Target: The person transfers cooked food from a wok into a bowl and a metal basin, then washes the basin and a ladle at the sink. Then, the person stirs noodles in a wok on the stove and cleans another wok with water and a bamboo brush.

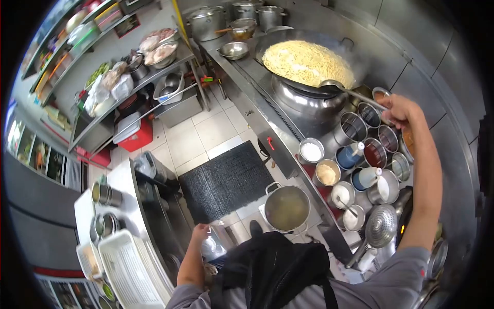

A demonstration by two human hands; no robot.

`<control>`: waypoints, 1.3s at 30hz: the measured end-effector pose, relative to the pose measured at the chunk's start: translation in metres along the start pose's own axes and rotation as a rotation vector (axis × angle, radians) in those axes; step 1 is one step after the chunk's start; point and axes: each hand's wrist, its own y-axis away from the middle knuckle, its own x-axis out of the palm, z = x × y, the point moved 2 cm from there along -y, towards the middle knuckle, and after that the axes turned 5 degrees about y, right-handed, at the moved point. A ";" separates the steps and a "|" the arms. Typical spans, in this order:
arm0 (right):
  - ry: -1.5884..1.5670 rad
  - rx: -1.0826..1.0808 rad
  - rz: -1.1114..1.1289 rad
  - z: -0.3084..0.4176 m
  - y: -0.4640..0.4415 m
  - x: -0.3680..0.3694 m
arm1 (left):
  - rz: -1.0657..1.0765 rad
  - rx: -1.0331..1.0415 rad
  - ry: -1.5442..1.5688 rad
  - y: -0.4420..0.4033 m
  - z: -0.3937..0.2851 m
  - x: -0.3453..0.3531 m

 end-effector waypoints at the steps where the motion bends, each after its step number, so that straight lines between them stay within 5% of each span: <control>1: 0.071 0.049 -0.028 0.024 -0.004 -0.006 | -0.095 0.053 -0.047 -0.027 0.021 -0.037; 2: 0.151 0.000 -0.062 0.040 -0.020 -0.008 | -0.182 0.115 -0.082 -0.050 0.029 -0.061; 4: 0.333 -0.108 -0.135 0.066 -0.065 -0.010 | -0.031 -0.061 0.109 -0.052 0.015 -0.088; 10: 0.357 0.130 -0.258 0.111 -0.196 0.025 | -0.061 -0.449 0.085 -0.093 -0.062 -0.077; 15: 0.417 0.224 -0.315 0.138 -0.279 0.028 | 0.381 0.142 -0.823 -0.264 -0.143 -0.063; 17: 0.387 0.285 -0.252 0.171 -0.291 0.033 | 0.231 0.040 -0.175 -0.305 -0.191 -0.040; 19: 0.396 0.338 -0.265 0.178 -0.326 0.049 | 0.183 0.019 -0.090 -0.340 -0.260 0.007; 27: 0.249 0.394 -0.366 0.191 -0.422 0.024 | 0.578 0.028 0.022 -0.350 -0.401 0.175; 34: -0.394 0.203 -0.295 0.182 -0.440 -0.012 | 0.587 -0.108 -0.001 -0.368 -0.402 0.203; 39: -0.402 0.131 -0.237 0.196 -0.415 -0.003 | 0.562 -0.085 0.057 -0.377 -0.434 0.223</control>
